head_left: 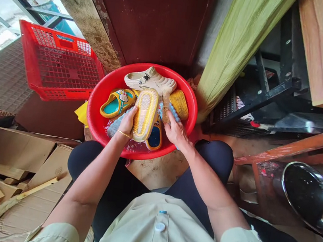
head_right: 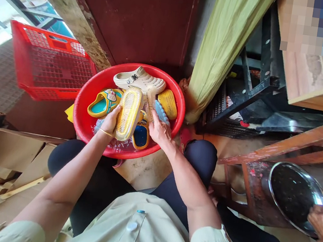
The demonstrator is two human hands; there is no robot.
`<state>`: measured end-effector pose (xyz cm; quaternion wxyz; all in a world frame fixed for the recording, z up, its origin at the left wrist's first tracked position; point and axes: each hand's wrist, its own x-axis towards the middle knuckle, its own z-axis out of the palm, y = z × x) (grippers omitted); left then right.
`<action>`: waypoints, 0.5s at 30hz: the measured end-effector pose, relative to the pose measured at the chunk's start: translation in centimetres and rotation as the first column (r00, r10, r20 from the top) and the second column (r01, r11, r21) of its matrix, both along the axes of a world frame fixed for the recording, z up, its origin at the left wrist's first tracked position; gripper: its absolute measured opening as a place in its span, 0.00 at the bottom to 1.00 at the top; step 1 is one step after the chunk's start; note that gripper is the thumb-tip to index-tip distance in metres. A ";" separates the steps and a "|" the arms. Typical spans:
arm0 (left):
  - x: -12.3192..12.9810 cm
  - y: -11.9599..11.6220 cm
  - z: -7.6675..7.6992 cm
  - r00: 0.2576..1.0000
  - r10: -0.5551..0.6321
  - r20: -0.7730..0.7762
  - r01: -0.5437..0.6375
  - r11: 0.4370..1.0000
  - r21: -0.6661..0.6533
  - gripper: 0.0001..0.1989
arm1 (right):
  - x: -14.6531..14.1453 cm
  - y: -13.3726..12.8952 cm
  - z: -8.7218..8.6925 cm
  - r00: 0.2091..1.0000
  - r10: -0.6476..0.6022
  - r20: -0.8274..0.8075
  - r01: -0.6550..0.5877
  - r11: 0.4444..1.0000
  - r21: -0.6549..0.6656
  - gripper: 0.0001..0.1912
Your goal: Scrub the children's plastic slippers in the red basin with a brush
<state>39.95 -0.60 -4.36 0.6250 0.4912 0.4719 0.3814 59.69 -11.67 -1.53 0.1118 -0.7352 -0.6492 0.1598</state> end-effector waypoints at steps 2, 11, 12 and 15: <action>0.1 -0.3 0.5 1.000 0.003 0.011 -0.004 0.998 0.061 0.30 | 0.3 -0.1 0.2 0.996 -0.078 -0.044 0.079 0.996 0.041 0.35; 0.9 -2.3 1.2 0.929 -0.350 -0.121 0.369 0.901 0.226 0.34 | -2.0 -0.6 2.2 0.996 0.066 0.061 -0.063 0.997 -0.049 0.35; 0.2 -1.7 1.0 0.931 -0.288 -0.224 0.343 0.900 0.268 0.33 | -2.1 -0.6 2.2 0.996 0.060 0.069 -0.053 0.994 -0.097 0.35; -2.6 0.8 0.4 0.771 0.010 -0.637 0.264 0.905 0.334 0.32 | -1.7 -0.3 1.7 0.994 0.051 0.098 -0.029 0.977 -0.209 0.36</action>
